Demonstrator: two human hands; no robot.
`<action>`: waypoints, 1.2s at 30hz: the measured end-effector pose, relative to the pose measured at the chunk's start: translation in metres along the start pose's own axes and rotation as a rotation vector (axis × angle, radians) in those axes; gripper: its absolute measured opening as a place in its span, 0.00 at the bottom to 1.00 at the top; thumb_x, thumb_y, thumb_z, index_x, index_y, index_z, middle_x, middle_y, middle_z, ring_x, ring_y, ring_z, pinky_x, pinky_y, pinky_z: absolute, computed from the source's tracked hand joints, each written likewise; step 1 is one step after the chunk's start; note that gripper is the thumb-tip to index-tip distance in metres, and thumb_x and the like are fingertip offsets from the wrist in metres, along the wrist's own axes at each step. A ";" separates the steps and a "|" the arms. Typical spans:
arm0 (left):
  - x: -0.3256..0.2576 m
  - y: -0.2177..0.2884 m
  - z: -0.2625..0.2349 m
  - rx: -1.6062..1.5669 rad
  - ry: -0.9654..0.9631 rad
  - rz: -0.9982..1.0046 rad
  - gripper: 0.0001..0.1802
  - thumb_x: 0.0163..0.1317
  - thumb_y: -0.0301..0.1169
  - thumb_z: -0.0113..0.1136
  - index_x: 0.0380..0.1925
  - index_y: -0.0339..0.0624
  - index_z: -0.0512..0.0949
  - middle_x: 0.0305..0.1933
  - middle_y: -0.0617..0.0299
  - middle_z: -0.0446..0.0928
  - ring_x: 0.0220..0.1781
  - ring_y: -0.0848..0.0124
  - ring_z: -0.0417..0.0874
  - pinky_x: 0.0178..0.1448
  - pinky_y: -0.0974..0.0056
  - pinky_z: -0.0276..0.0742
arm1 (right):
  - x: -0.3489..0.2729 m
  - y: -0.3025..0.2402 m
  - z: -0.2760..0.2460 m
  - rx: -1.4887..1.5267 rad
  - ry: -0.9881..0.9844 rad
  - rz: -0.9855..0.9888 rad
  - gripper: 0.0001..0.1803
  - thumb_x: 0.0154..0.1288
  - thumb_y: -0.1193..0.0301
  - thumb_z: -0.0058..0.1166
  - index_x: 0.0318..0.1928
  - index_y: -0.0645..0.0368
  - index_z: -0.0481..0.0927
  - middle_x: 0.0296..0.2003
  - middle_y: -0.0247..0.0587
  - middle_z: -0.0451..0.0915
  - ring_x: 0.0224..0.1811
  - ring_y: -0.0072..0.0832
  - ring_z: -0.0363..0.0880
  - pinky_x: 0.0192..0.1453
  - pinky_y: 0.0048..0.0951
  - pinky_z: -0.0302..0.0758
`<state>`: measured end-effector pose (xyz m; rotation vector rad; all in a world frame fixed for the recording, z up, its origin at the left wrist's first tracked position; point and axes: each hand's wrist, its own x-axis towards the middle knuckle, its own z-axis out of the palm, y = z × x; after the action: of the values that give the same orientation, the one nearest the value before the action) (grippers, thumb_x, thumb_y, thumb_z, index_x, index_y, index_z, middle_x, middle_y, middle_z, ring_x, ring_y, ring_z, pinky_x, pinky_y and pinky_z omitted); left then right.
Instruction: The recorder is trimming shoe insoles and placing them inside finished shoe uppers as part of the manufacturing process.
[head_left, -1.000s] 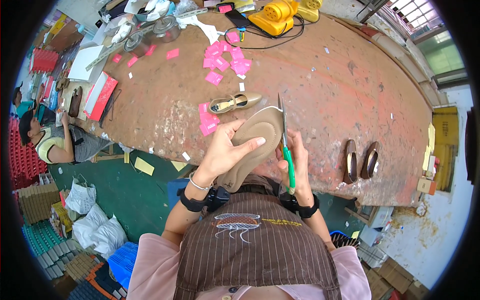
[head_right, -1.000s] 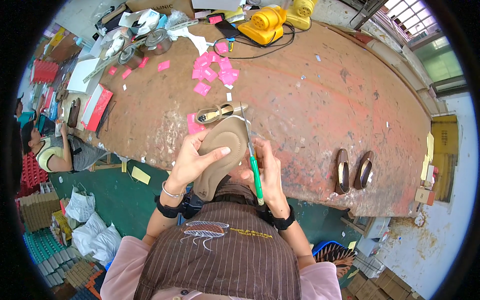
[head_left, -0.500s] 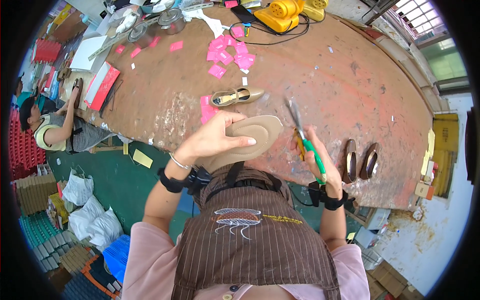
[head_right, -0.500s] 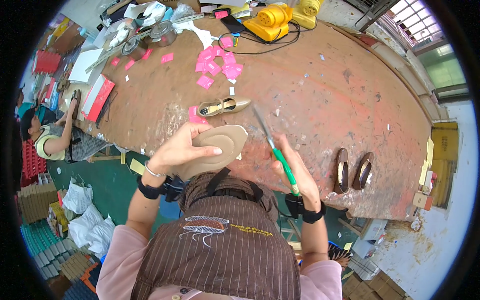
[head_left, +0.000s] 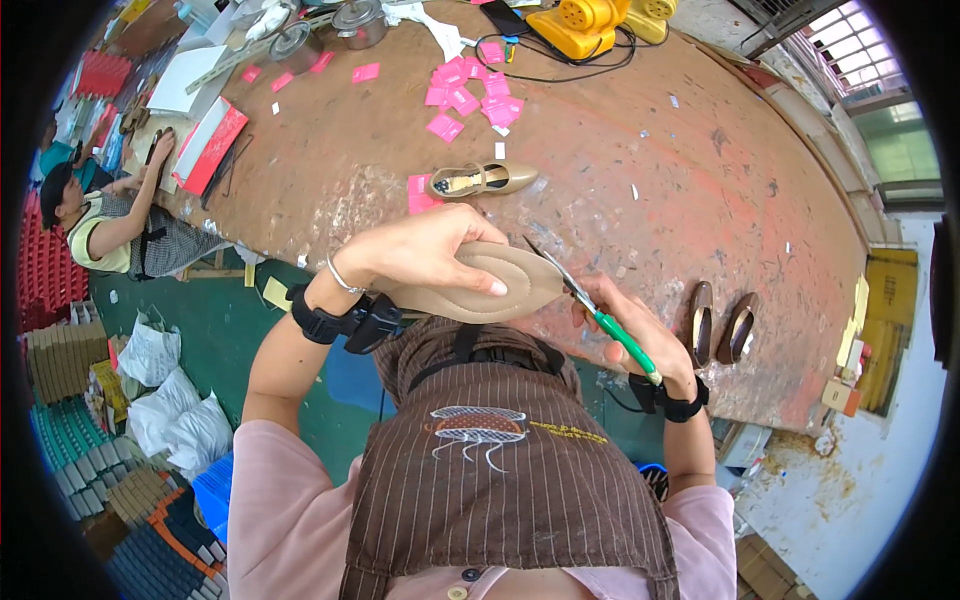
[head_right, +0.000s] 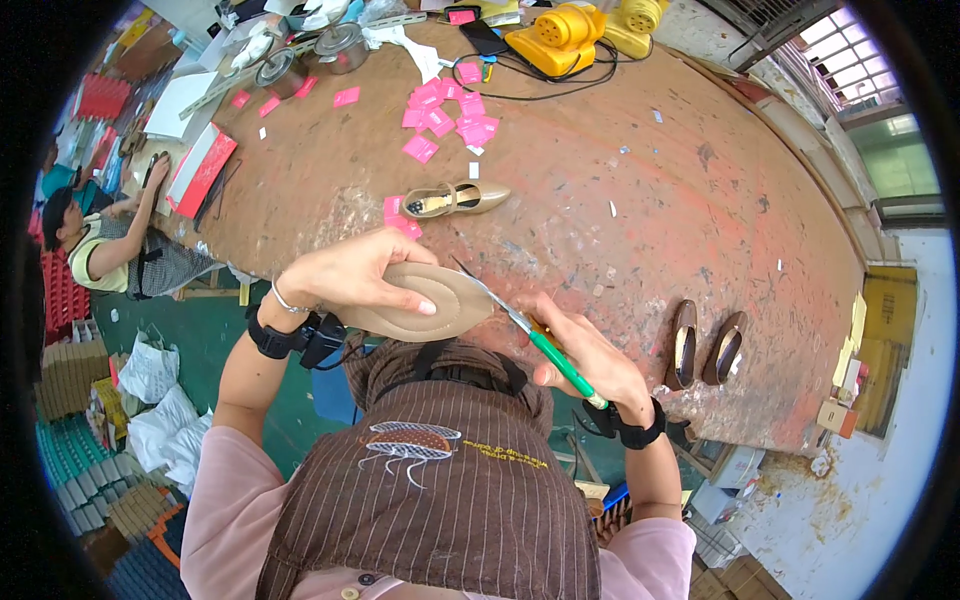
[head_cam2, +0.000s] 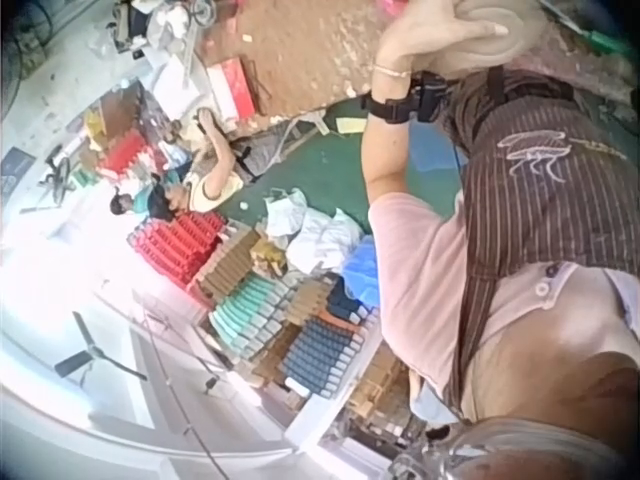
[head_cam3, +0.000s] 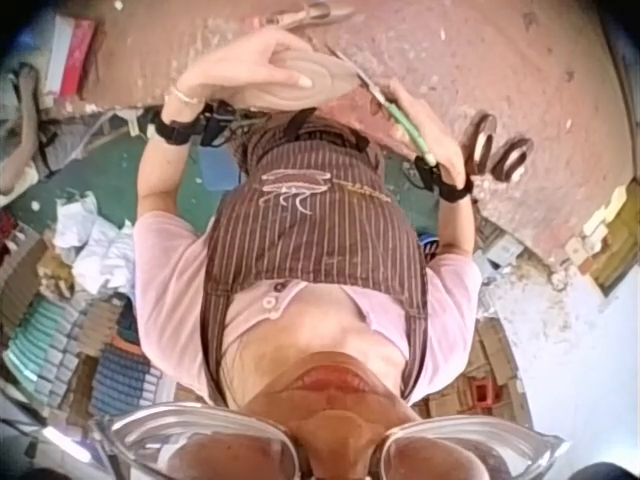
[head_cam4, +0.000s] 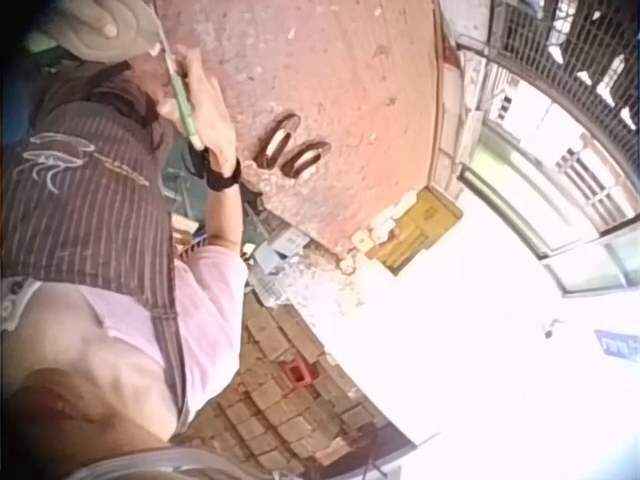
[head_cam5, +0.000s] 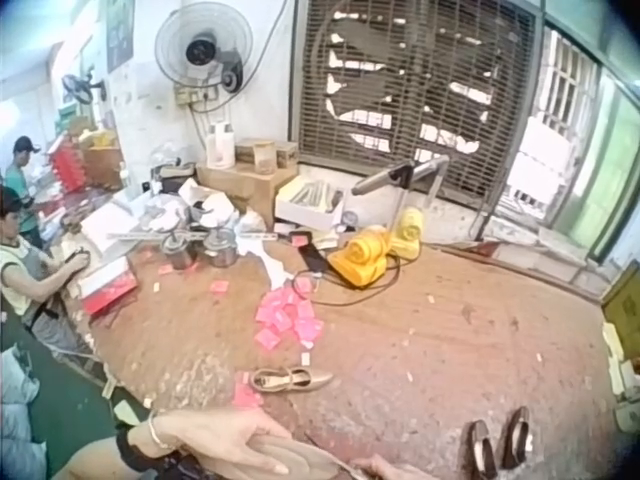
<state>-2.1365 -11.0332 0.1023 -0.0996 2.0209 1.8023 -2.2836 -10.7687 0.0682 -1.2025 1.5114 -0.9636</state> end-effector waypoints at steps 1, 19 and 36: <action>0.000 0.000 0.001 0.008 -0.003 -0.010 0.13 0.56 0.33 0.66 0.34 0.33 0.79 0.30 0.66 0.79 0.33 0.81 0.75 0.37 0.71 0.72 | 0.000 -0.001 0.000 -0.008 -0.006 -0.005 0.54 0.48 0.30 0.49 0.59 0.66 0.61 0.36 0.52 0.73 0.37 0.46 0.75 0.43 0.40 0.71; -0.002 -0.003 0.002 0.119 -0.017 0.052 0.16 0.55 0.33 0.67 0.37 0.31 0.79 0.32 0.61 0.81 0.33 0.78 0.77 0.38 0.69 0.74 | -0.004 0.002 0.008 -0.050 0.080 0.083 0.53 0.36 0.30 0.57 0.51 0.64 0.68 0.18 0.41 0.57 0.23 0.31 0.54 0.26 0.34 0.58; 0.002 -0.007 0.009 0.116 -0.084 0.003 0.19 0.52 0.33 0.69 0.39 0.30 0.79 0.32 0.60 0.82 0.34 0.78 0.79 0.39 0.69 0.75 | -0.001 0.010 0.024 -0.005 0.125 -0.044 0.51 0.37 0.33 0.61 0.52 0.63 0.68 0.21 0.45 0.62 0.24 0.33 0.59 0.30 0.34 0.63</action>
<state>-2.1339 -11.0248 0.0942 0.0138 2.0618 1.6578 -2.2624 -10.7665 0.0530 -1.2023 1.5919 -1.0815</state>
